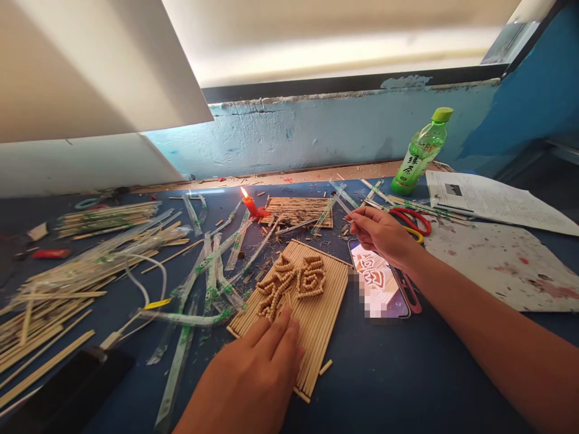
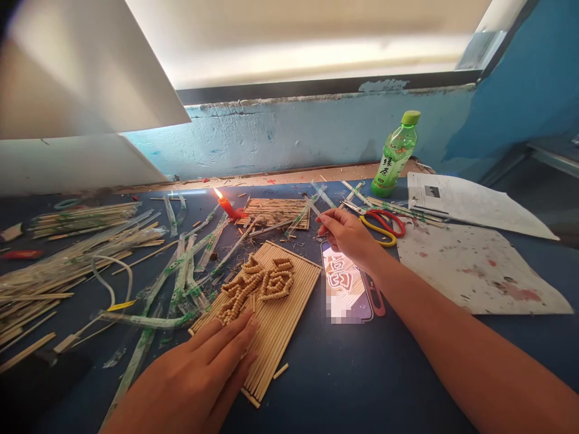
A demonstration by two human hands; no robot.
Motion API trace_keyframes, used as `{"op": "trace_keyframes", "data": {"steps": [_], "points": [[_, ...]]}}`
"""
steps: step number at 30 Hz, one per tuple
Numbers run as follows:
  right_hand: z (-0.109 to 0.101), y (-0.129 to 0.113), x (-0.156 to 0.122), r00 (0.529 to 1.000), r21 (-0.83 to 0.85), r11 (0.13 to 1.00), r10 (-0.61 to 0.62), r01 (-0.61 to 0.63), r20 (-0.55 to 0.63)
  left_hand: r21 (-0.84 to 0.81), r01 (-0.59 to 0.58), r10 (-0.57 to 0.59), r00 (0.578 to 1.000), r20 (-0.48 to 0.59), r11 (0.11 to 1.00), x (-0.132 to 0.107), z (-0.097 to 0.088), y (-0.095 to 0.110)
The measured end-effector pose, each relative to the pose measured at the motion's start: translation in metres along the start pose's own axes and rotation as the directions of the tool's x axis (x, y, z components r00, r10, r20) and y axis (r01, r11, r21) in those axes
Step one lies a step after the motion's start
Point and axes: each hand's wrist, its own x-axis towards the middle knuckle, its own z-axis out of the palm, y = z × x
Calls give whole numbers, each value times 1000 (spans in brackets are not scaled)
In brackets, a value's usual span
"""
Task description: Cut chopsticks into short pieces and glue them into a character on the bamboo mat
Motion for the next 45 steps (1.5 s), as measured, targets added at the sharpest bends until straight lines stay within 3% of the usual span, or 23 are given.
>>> {"op": "trace_keyframes", "data": {"steps": [5, 11, 17, 20, 28, 37, 45], "points": [[0, -1, -1, 1000, -3, 1000, 0, 0, 3, -39, 25, -21, 995, 99, 999, -2, 1, 1], [0, -2, -2, 1000, -20, 1000, 5, -5, 6, -32, 100, -102, 994, -51, 994, 11, -1, -5], [-2, 0, -1, 1000, -37, 999, -5, 6, 18, 15, 59, -60, 996, 68, 998, 19, 3, -10], [-3, 1, -1, 1000, -49, 999, -10, 11, 15, -21, 95, -92, 991, 97, 995, 17, 1, -9], [-4, 2, -1, 1000, -60, 998, -11, 12, 18, -38, 77, -76, 996, 40, 996, 23, 2, -9], [-3, 2, -2, 1000, -56, 998, -10, 12, 28, -145, 203, -197, 979, 58, 968, 23, 3, -11], [-3, 3, -1, 999, -57, 998, -12, 14, 32, -142, 202, -197, 979, 50, 969, 23, 7, -11]]}}
